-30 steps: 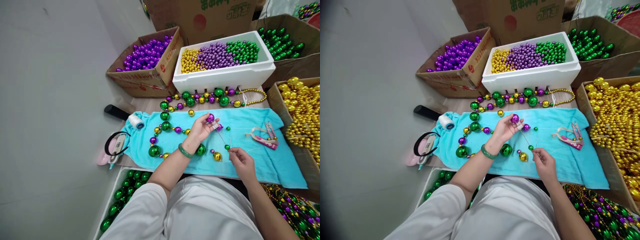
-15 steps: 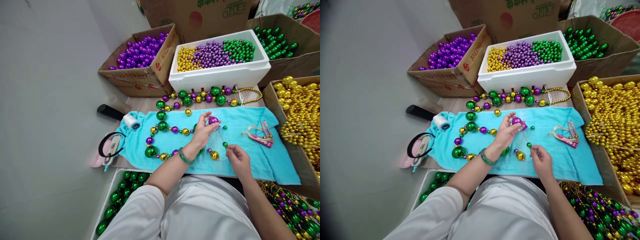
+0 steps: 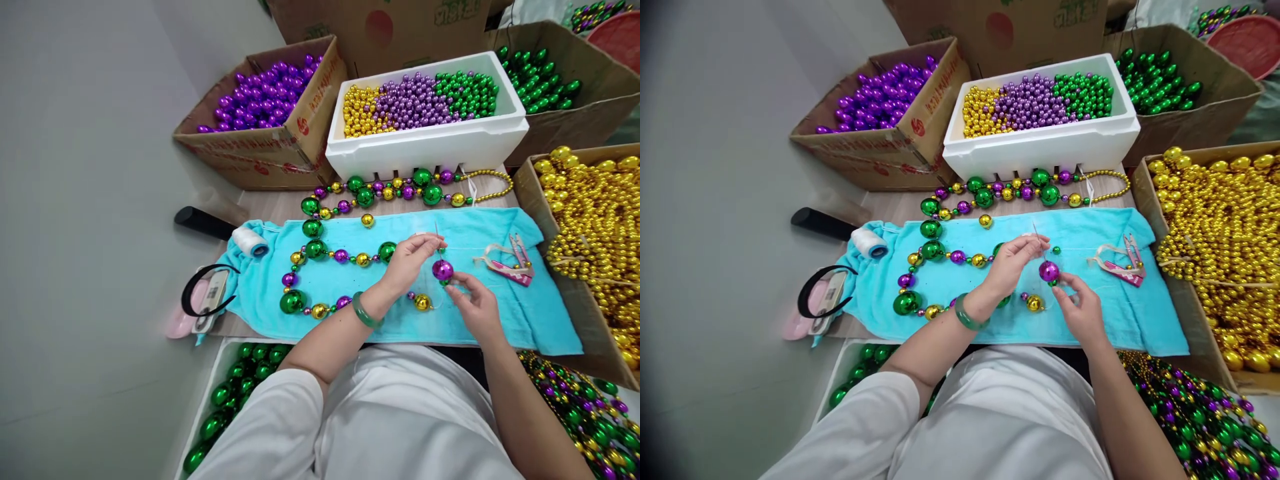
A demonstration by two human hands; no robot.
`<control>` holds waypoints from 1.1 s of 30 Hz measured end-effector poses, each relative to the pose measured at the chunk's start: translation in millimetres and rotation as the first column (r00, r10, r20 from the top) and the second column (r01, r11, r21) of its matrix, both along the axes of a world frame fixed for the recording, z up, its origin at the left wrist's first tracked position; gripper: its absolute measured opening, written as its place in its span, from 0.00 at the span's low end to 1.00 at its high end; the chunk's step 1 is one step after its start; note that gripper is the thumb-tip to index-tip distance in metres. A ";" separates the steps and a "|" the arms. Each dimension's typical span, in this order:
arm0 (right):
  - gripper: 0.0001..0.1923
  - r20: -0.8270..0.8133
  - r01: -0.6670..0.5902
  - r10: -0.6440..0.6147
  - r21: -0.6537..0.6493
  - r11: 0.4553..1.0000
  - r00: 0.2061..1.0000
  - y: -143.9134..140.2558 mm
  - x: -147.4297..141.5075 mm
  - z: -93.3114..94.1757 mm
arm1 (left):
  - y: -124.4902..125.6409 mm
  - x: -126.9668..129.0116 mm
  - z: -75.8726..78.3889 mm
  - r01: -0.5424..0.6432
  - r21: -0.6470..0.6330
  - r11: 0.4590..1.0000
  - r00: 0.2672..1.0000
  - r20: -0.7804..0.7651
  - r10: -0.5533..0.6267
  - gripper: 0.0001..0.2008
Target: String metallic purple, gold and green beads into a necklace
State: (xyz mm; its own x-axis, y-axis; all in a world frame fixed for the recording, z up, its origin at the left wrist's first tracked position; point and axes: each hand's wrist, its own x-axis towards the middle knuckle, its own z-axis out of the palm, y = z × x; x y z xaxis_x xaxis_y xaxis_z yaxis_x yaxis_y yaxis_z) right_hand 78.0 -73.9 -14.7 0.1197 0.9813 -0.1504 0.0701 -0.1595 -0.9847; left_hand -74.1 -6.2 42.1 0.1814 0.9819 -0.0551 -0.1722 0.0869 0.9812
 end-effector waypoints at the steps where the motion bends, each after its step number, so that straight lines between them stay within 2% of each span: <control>1: 0.19 0.048 0.003 -0.004 0.011 1.000 0.999 1.2 2.4 2.2 | 1.5 0.4 0.8 -0.009 0.044 0.999 0.998 -0.056 0.011 0.12; 4: 0.19 0.055 0.016 -0.019 0.053 0.998 0.998 7.9 6.2 9.4 | 4.4 7.6 2.4 -0.028 0.103 0.994 0.991 -0.124 0.041 0.10; 7: 0.18 -0.120 -0.022 0.030 0.071 0.997 0.992 19.2 4.7 13.3 | 6.5 19.5 6.6 -0.031 0.084 0.996 0.999 -0.016 0.032 0.08; 10: 0.13 -0.314 -0.154 0.151 0.017 0.988 0.937 28.8 1.1 11.2 | 10.7 26.9 17.3 -0.029 0.023 0.999 0.994 0.101 0.027 0.07; 15: 0.08 -0.451 -0.266 0.229 -0.019 0.964 0.863 31.2 -5.9 7.6 | 20.0 21.4 39.3 -0.083 -0.098 0.992 0.970 0.221 0.103 0.06; 19: 0.09 -0.448 -0.313 0.278 -0.004 0.950 0.850 26.7 -11.4 12.0 | 20.2 9.5 45.0 -0.110 -0.094 0.990 0.958 0.255 0.130 0.06; 25: 0.14 -0.247 -0.364 0.355 0.010 0.931 0.902 19.3 -17.8 27.9 | 9.8 -3.6 28.9 -0.093 -0.059 0.994 0.968 0.228 0.104 0.10; 28: 0.15 -0.160 -0.359 0.359 0.033 0.933 0.920 16.8 -12.0 49.4 | -1.1 -21.8 20.1 -0.034 0.030 0.999 0.991 0.129 0.030 0.16; 30: 0.12 -0.130 -0.290 0.300 0.092 0.953 0.945 17.3 -3.8 72.5 | -15.8 -42.1 13.6 0.118 0.140 0.983 0.991 -0.080 -0.108 0.23; 31: 0.10 -0.124 -0.236 0.253 0.135 0.962 0.959 18.4 0.8 86.2 | -25.5 -53.7 9.5 0.221 0.184 0.958 0.954 -0.244 -0.173 0.28; 32: 0.08 -0.132 -0.181 0.207 0.182 0.966 0.969 19.6 5.5 100.7 | -36.4 -65.4 4.9 0.327 0.201 0.923 0.876 -0.431 -0.217 0.34; 33: 0.07 -0.146 -0.137 0.174 0.232 0.963 0.974 20.7 10.6 115.2 | -47.8 -76.7 -0.5 0.412 0.188 0.892 0.759 -0.613 -0.222 0.37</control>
